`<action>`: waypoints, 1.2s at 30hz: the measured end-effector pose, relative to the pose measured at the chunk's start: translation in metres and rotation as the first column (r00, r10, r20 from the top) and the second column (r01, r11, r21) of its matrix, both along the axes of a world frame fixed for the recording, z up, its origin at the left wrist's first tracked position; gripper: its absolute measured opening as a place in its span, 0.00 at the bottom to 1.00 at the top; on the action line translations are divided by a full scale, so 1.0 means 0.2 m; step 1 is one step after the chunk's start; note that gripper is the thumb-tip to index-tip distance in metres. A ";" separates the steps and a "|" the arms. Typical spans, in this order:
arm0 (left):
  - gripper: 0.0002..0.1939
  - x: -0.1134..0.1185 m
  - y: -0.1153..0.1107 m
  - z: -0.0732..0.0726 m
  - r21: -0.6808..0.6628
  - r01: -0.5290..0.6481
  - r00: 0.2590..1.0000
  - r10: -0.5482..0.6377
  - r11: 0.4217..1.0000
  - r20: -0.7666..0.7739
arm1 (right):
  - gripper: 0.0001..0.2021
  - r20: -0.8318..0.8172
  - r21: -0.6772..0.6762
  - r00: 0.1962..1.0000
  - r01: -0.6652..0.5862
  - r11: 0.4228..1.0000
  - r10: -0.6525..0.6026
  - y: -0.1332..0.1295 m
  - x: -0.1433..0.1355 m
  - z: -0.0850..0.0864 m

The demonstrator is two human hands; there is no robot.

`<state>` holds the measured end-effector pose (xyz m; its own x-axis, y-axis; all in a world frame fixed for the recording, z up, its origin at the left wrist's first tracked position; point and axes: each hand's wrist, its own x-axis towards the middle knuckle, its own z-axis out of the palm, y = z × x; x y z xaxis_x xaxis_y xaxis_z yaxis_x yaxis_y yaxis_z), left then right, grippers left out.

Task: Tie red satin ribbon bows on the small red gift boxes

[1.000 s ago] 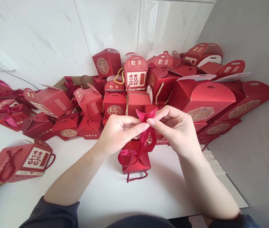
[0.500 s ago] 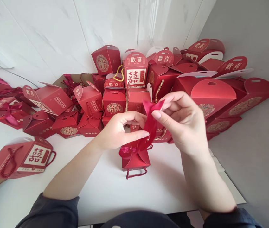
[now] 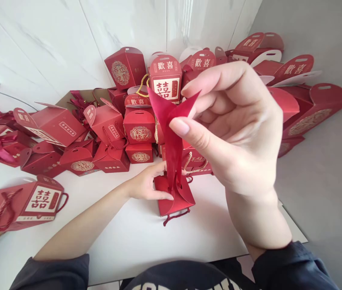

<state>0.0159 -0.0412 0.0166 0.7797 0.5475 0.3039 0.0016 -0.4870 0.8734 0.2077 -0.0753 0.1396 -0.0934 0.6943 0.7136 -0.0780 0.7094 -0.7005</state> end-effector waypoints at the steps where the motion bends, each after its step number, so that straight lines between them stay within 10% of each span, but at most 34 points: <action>1: 0.31 0.01 0.00 0.00 0.050 0.008 1.000 -0.007 0.999 -0.016 | 0.16 -0.001 -0.005 1.000 0.005 1.000 -0.005 0.00 -0.01 -0.01; 5: 0.26 0.03 0.00 -0.01 0.116 0.029 0.999 -0.023 0.993 -0.049 | 0.09 -0.048 -0.044 0.999 0.013 0.999 -0.016 -0.02 -0.04 -0.04; 15: 0.22 0.03 -0.01 -0.10 -0.214 0.072 0.997 -0.076 0.974 -0.011 | 0.13 -0.084 -0.028 0.992 0.090 0.996 -0.092 -0.09 -0.01 -0.06; 36: 0.04 0.05 0.04 -0.15 0.015 -0.030 0.999 0.030 0.999 0.026 | 0.13 -0.217 -0.060 0.957 0.185 0.981 -0.194 -0.12 -0.04 -0.07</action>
